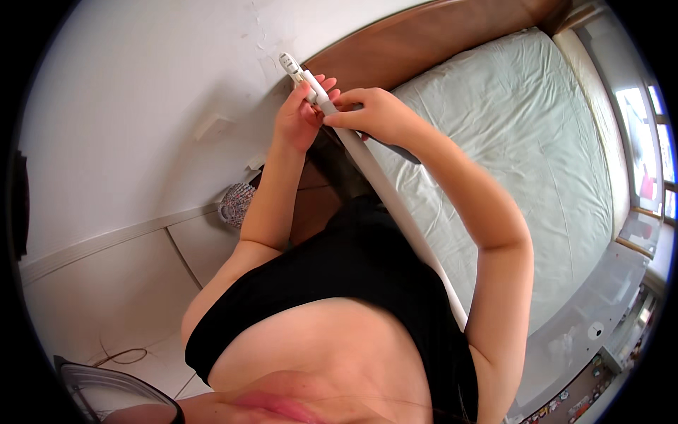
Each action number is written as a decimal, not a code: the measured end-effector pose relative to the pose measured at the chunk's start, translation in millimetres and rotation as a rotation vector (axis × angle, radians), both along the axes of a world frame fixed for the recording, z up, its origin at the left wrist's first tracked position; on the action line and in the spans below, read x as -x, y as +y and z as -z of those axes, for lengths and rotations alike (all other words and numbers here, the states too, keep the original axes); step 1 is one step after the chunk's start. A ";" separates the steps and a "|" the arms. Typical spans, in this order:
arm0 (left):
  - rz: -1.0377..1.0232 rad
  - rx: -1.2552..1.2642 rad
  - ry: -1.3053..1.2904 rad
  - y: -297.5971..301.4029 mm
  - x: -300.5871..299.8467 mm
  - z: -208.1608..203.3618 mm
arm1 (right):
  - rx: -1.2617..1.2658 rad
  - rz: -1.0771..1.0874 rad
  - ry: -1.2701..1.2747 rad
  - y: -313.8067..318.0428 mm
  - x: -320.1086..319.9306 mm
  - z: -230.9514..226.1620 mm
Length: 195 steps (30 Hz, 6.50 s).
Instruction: The person assembles a white baby crib frame using a cordless electric screwdriver. They attach vertical posts to the base, secure joints with screws, and then walk to a shelf to retrieve a small item before returning to the crib.
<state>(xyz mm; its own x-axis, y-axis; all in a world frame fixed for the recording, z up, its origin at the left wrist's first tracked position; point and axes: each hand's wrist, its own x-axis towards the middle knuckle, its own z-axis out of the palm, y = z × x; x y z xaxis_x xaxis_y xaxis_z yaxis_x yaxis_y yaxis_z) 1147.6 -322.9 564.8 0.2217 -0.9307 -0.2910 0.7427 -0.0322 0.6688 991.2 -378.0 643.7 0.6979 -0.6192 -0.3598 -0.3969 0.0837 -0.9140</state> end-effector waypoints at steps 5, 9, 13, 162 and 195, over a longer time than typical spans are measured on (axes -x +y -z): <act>0.061 0.050 -0.011 4.7 7.5 4.5 | -0.010 -0.228 0.187 -28.1 -18.7 -4.9; 0.068 0.106 0.047 9.5 14.6 4.9 | -0.150 -0.287 0.223 -35.4 -22.1 -3.8; 0.023 0.170 0.158 12.3 30.3 2.4 | -0.292 -0.224 0.226 -32.8 -15.8 1.1; 0.950 0.789 -0.480 240.8 474.7 0.7 | -0.007 2.407 -1.067 572.1 650.2 80.9; 0.656 0.429 -0.792 300.2 434.0 -30.5 | -0.372 2.658 -1.446 550.8 573.0 327.3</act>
<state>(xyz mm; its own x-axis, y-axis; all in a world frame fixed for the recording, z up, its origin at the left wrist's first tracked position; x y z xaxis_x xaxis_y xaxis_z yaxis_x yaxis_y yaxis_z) 713.6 -22.7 595.2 -0.3691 -0.9251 0.0891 0.0253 0.0858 0.9960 418.2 172.7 316.4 -0.5605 -0.0910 -0.8231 0.6147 -0.7118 -0.3399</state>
